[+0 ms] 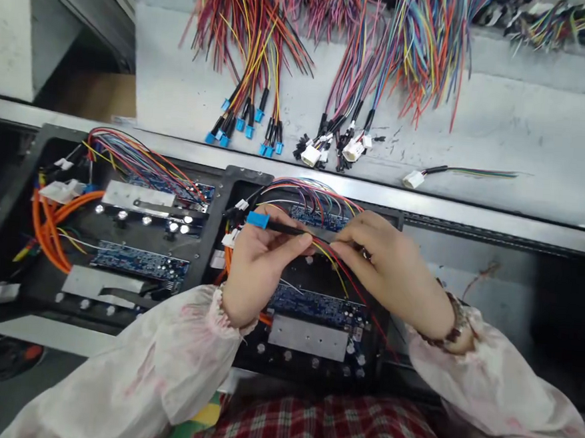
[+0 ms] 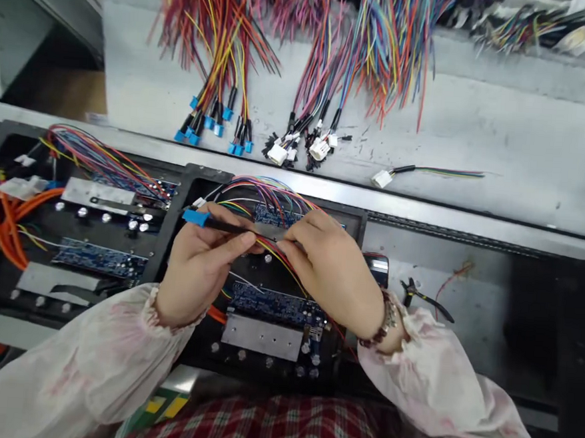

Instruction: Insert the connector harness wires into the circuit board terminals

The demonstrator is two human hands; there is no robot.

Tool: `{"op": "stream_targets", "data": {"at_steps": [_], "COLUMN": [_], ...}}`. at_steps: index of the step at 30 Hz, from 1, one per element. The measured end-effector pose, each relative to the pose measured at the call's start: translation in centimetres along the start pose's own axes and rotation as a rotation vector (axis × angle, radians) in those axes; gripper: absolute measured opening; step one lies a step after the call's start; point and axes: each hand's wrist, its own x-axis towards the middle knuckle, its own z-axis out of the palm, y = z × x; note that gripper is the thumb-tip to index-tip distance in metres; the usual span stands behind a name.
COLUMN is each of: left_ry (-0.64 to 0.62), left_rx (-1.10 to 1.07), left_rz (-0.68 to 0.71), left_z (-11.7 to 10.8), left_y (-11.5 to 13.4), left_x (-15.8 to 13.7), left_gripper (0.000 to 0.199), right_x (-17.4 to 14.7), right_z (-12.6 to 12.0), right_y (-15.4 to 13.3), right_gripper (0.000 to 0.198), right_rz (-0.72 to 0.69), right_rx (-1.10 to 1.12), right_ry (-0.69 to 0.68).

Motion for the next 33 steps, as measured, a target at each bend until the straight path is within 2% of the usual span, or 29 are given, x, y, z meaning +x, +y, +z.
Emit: {"op": "stream_targets", "data": {"at_steps": [3, 5, 8, 10, 12, 14, 16, 21, 28, 33], "left_ry": [0.010, 0.041, 0.150, 0.216, 0.256, 0.295, 0.326, 0.352, 0.354, 0.345], "left_rx": [-0.019, -0.047, -0.127, -0.191, -0.217, -0.193, -0.143, -0.044, -0.090, -0.052], "left_rz": [-0.024, -0.044, -0.044, -0.036, -0.016, 0.020, 0.062, 0.149, 0.056, 0.108], "left_z": [-0.2, -0.3, -0.6, -0.8, -0.9, -0.9, -0.9, -1.2, -0.8, -0.9], "left_y": [-0.1, 0.2, 1.0, 1.5, 1.7, 1.6, 1.3, 1.2, 1.7, 1.6], "left_x": [0.0, 0.2, 0.9, 1.5, 2.0, 2.4, 2.5, 2.7, 2.7, 2.9], "left_gripper": [0.030, 0.029, 0.028, 0.027, 0.028, 0.029, 0.029, 0.034, 0.031, 0.033], "right_x": [-0.1, -1.7, -5.0, -6.6, -7.3, -7.1, -6.5, -6.0, -6.1, -5.9], "right_z": [0.2, -0.7, -2.7, -3.4, -3.4, -2.5, -1.3, 0.6, 0.7, 1.0], "right_y": [0.2, 0.7, 2.1, 3.0, 3.7, 4.1, 4.5, 5.5, 5.3, 5.6], "right_gripper": [0.011, 0.007, 0.003, 0.003, 0.005, 0.004, 0.004, 0.008, 0.010, 0.010], "right_rz": [0.030, 0.091, 0.228, 0.306, 0.333, 0.300, 0.252, 0.285, 0.314, 0.324], "right_rx": [0.062, 0.004, -0.158, -0.290, -0.388, -0.402, -0.342, -0.263, -0.233, -0.222], "right_ry": [-0.039, -0.067, -0.117, -0.052, 0.112, 0.293, 0.361, 0.339, 0.326, 0.333]}}
